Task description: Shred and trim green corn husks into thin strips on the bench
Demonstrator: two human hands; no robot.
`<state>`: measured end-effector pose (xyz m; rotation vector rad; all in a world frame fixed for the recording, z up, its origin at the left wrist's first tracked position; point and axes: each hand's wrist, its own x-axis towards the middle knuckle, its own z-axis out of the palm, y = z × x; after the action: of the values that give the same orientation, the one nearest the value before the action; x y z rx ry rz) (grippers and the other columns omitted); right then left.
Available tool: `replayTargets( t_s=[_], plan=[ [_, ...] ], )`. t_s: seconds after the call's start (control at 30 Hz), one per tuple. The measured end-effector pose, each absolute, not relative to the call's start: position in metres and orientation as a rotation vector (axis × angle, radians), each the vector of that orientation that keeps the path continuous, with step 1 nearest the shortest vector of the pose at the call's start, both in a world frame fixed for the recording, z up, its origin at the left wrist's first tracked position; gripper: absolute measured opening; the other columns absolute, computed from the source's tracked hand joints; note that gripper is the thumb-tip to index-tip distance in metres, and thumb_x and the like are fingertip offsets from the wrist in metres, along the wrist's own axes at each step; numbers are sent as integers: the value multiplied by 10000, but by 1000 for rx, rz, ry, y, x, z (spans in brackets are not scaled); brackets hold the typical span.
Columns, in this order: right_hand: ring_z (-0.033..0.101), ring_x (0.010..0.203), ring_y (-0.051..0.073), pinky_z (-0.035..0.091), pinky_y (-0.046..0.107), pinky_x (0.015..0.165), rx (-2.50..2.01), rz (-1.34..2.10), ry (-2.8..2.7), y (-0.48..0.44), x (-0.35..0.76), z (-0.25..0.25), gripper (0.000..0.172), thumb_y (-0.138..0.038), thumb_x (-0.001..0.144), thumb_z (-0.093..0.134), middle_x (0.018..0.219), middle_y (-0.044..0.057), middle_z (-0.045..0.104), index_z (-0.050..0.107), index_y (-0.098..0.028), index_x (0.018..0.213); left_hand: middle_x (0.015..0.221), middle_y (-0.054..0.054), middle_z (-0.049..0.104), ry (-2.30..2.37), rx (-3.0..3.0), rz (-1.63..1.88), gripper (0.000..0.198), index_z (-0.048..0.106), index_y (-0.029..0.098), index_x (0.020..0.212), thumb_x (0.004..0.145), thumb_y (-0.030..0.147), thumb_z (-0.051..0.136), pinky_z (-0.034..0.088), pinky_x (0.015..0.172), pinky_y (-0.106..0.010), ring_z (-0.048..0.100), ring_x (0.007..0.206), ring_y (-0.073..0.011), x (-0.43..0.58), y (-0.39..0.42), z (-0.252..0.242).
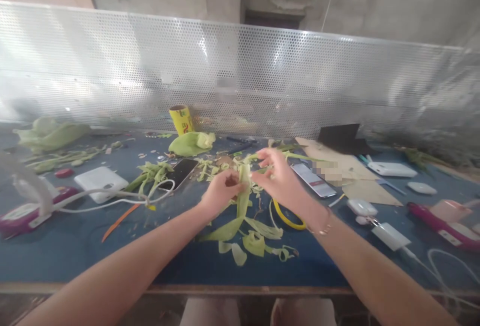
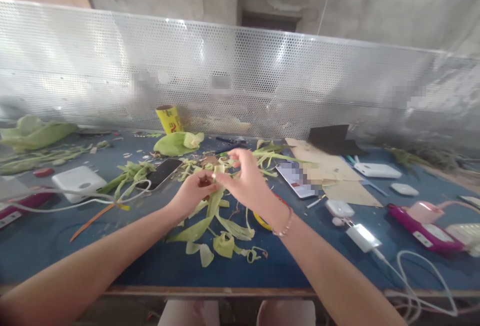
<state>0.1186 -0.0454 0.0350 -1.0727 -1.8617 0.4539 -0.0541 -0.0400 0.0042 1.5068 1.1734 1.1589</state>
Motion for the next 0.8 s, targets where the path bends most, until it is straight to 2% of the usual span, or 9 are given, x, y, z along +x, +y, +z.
replayTargets(
  t_s=[0.07, 0.17, 0.27, 0.4, 0.53, 0.7, 0.8],
  plan=[
    [577, 934, 190, 508, 325, 720, -1135, 621, -1786, -37, 114, 24, 413, -378, 776, 595, 1099, 104, 553, 492, -186, 1127, 590, 49, 505, 1159, 1511, 1144, 301, 537, 159, 787, 618, 347, 701, 418, 458, -203, 483, 509, -83, -51, -43, 4],
    [581, 695, 139, 478, 288, 636, -1094, 822, -1780, -25, 112, 7, 218, -322, 779, 564, 811, 21, 598, 549, -191, 953, 565, 56, 501, 1189, 1504, 1115, 315, 523, 167, 817, 620, 341, 697, 419, 451, -208, 480, 497, -90, -47, -47, 4],
    [534, 557, 114, 448, 265, 581, -1075, 845, -1732, -23, 114, -1, 94, -283, 762, 573, 613, -33, 551, 579, -197, 798, 562, 46, 518, 1211, 1502, 1069, 276, 514, 177, 817, 669, 370, 646, 421, 469, -215, 492, 511, -100, -46, -48, 2],
    [538, 524, 106, 451, 254, 559, -1065, 894, -1701, -30, 113, 0, 39, -212, 742, 571, 588, -31, 563, 584, -190, 712, 584, 31, 521, 1347, 1688, 1083, 211, 522, 179, 726, 716, 380, 586, 403, 511, -223, 486, 540, -101, -46, -47, 0],
    [558, 544, 108, 472, 255, 563, -1029, 1006, -1682, -31, 110, -3, 29, -193, 730, 577, 612, -21, 590, 605, -188, 734, 556, 34, 477, 1413, 1859, 1179, 199, 528, 172, 632, 723, 341, 579, 377, 523, -218, 454, 536, -91, -46, -47, 1],
    [538, 545, 99, 479, 247, 554, -921, 1030, -1622, -28, 114, -4, 96, -255, 732, 621, 609, -33, 571, 636, -194, 805, 697, -12, 641, 1119, 1464, 1132, 185, 606, 164, 799, 726, 333, 596, 488, 606, -257, 600, 623, -134, -47, -47, 3],
    [539, 557, 102, 480, 253, 557, -913, 996, -1598, -28, 114, -2, 122, -275, 732, 632, 624, -20, 601, 674, -199, 817, 689, -11, 663, 948, 1273, 1130, 255, 603, 168, 872, 672, 312, 669, 518, 623, -284, 633, 622, -150, -47, -47, 4]
  ],
)
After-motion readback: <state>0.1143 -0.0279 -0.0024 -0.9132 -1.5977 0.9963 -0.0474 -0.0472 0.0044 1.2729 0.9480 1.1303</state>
